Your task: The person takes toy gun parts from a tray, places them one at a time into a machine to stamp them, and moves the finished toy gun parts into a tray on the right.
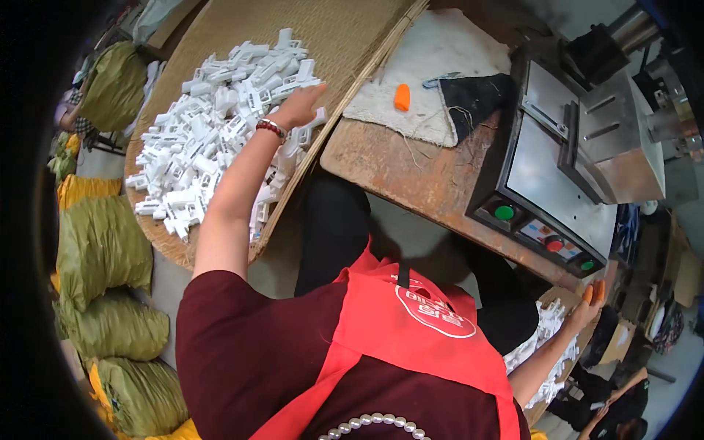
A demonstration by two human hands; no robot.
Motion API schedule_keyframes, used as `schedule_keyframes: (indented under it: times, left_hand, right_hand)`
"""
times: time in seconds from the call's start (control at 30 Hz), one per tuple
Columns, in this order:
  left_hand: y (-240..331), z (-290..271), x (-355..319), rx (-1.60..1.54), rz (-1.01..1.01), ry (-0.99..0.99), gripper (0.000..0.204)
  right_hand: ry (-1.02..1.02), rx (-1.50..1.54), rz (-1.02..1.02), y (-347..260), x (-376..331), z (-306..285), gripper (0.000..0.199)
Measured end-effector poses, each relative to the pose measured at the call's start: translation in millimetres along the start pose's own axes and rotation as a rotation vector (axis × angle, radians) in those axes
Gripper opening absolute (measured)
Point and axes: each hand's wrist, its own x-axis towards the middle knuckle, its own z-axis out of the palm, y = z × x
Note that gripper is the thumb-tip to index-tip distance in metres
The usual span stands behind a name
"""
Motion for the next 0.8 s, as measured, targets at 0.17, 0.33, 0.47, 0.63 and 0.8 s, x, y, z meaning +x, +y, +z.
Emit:
schedule_keyframes:
  times: [0.17,0.33,0.47,0.63,0.8]
  left_hand:
    - [-25,54,19,-0.232,0.055,-0.409,0.064]
    - [6,-69,14,-0.084,0.024,0.396,0.04]
    - [199,-146,38,-0.84,-0.335,0.292,0.024]
    - [368,-72,68,-0.991,-0.094,0.156,0.03]
    - [412,-54,37,-0.434,0.513,0.32,0.048]
  right_hand:
    - [0.005,-0.212,-0.119,-23,-14,16,0.042]
    - [0.003,-0.126,-0.203,-88,-17,58,0.037]
    - [-0.013,-0.299,-0.42,-98,29,82,0.033]
    - [0.02,-0.205,-0.733,-84,112,152,0.027]
    - [0.077,-0.206,-0.753,-104,129,180,0.019]
